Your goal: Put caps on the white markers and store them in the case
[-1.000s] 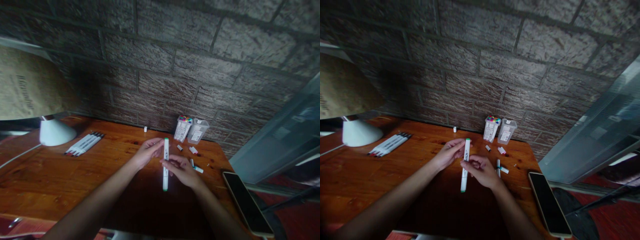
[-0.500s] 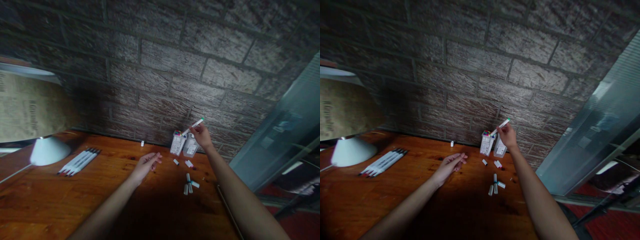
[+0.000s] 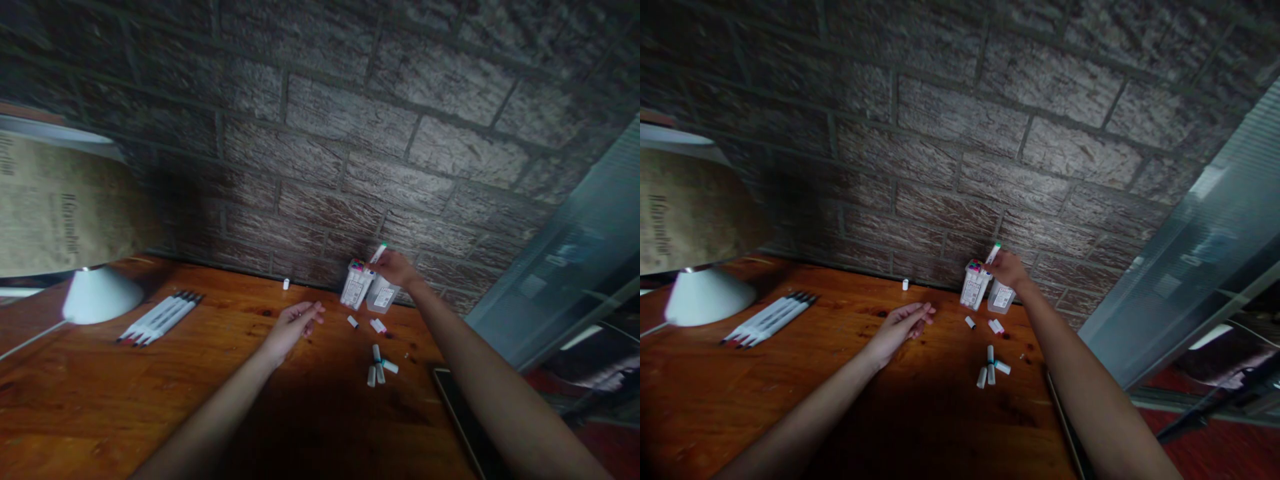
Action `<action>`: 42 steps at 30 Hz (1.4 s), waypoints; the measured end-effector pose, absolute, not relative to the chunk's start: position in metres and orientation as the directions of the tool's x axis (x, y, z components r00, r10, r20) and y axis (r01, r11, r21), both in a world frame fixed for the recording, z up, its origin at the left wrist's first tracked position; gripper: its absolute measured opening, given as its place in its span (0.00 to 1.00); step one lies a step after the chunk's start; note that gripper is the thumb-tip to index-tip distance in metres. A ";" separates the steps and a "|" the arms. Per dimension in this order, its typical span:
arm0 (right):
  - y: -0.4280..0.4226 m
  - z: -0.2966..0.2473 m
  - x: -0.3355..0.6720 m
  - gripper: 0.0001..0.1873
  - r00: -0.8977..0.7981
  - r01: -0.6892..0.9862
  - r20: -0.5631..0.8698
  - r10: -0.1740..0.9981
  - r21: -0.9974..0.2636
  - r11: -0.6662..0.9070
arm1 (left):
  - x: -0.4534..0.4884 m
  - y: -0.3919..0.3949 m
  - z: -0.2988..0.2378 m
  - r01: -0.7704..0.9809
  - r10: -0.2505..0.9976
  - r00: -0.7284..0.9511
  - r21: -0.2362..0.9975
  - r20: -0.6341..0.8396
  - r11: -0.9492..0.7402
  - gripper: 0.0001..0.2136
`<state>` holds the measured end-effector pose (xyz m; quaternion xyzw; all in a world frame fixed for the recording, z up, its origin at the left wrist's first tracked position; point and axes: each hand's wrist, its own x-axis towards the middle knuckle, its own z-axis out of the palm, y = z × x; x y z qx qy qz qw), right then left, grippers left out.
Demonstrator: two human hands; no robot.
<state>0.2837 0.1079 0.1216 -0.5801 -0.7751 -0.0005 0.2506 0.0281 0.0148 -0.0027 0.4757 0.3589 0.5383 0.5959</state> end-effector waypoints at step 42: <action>0.024 -0.024 0.297 0.11 0.352 0.618 0.617 0.704 -0.718 0.321 | 0.012 0.034 -0.042 0.557 0.909 0.143 0.728 0.391 -0.400 0.16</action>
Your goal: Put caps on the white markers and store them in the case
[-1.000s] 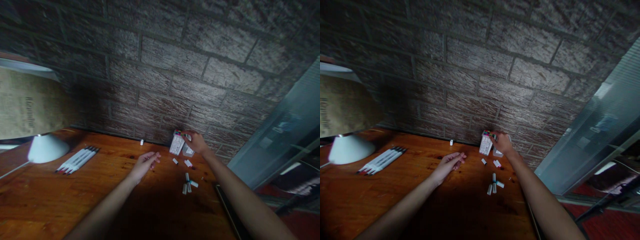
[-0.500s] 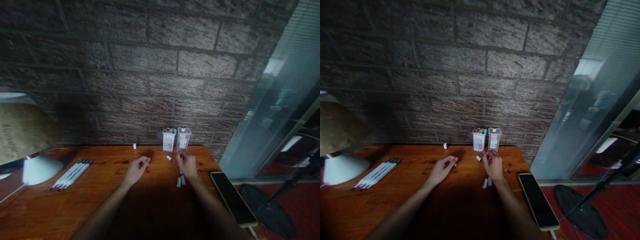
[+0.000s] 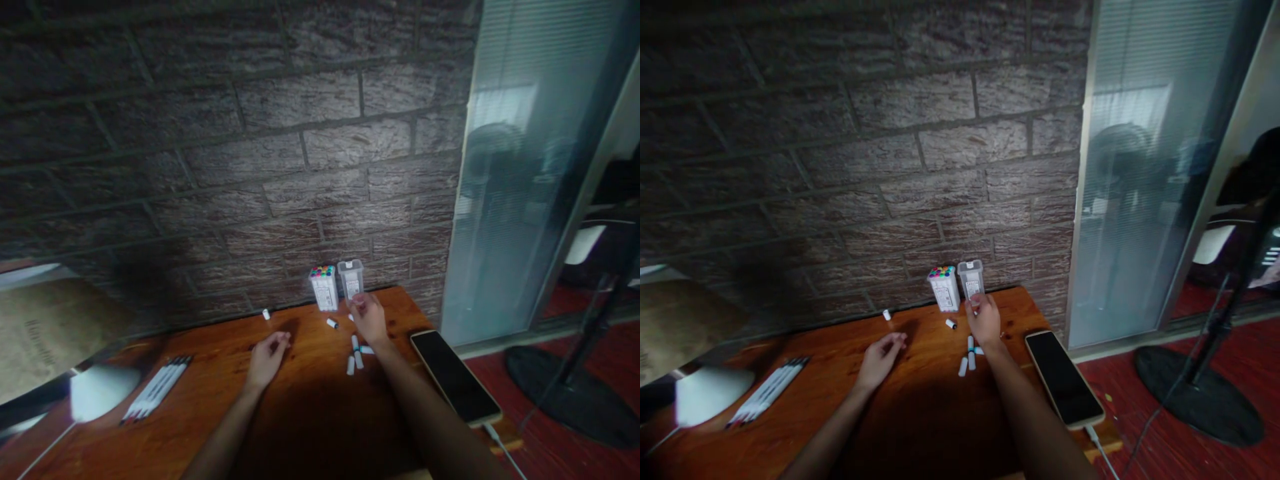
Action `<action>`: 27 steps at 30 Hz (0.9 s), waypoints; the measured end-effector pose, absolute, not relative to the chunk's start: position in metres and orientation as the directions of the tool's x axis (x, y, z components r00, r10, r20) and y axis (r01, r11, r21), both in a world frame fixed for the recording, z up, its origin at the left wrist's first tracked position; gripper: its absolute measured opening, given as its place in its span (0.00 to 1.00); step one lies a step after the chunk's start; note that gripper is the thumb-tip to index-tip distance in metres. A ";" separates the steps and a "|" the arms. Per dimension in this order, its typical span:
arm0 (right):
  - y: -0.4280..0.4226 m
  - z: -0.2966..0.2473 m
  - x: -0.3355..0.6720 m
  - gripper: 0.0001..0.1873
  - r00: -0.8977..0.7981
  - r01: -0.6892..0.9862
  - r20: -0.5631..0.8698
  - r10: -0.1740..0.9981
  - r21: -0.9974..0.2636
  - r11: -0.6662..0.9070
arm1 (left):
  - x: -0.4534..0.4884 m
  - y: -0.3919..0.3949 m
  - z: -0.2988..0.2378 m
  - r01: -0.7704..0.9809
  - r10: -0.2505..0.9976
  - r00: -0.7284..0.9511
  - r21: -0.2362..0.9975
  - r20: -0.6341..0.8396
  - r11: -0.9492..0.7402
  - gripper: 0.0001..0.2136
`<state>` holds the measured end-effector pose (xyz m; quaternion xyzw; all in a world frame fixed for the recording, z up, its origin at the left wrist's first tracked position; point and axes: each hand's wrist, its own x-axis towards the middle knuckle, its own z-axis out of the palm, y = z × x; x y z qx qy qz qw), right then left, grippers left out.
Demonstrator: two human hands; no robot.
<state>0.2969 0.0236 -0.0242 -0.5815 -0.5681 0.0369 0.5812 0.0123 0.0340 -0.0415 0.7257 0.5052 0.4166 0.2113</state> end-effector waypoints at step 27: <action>0.085 0.000 0.279 0.54 0.475 0.684 0.576 0.666 -0.717 0.133 | 0.018 0.032 -0.044 0.467 0.856 0.222 0.719 0.467 -0.514 0.16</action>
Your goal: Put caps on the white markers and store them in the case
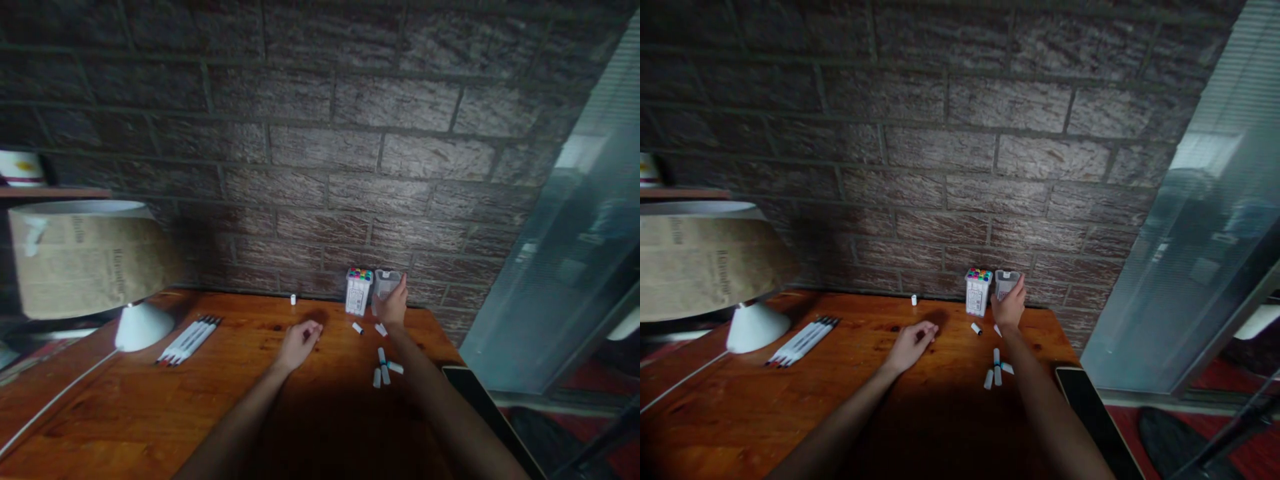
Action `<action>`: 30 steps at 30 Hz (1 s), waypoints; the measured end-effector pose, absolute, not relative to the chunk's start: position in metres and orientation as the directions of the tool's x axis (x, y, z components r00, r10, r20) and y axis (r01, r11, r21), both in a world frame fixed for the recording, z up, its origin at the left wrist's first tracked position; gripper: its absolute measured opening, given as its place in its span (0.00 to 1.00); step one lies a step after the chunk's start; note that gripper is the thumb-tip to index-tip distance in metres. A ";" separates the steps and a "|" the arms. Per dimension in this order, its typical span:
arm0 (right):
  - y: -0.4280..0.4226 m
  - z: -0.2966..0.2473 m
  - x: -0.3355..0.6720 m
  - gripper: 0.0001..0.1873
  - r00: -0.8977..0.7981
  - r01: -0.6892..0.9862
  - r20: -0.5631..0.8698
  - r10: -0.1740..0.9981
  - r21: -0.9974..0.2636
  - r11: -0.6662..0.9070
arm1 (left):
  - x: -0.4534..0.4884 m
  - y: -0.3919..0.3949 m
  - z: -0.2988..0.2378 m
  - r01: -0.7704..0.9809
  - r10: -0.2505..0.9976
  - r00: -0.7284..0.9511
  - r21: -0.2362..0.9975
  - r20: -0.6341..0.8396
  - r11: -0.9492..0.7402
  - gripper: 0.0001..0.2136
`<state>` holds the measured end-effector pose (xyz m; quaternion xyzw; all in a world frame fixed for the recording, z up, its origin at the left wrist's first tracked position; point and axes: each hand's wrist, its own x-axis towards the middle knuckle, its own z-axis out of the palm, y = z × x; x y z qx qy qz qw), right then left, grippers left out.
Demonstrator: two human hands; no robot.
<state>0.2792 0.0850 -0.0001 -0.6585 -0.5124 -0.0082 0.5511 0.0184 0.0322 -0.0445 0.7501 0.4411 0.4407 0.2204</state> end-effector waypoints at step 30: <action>0.068 0.007 0.187 0.57 0.613 0.477 0.506 0.607 -0.849 0.226 | 0.005 0.045 -0.044 0.394 0.836 -0.165 0.812 0.523 -0.430 0.30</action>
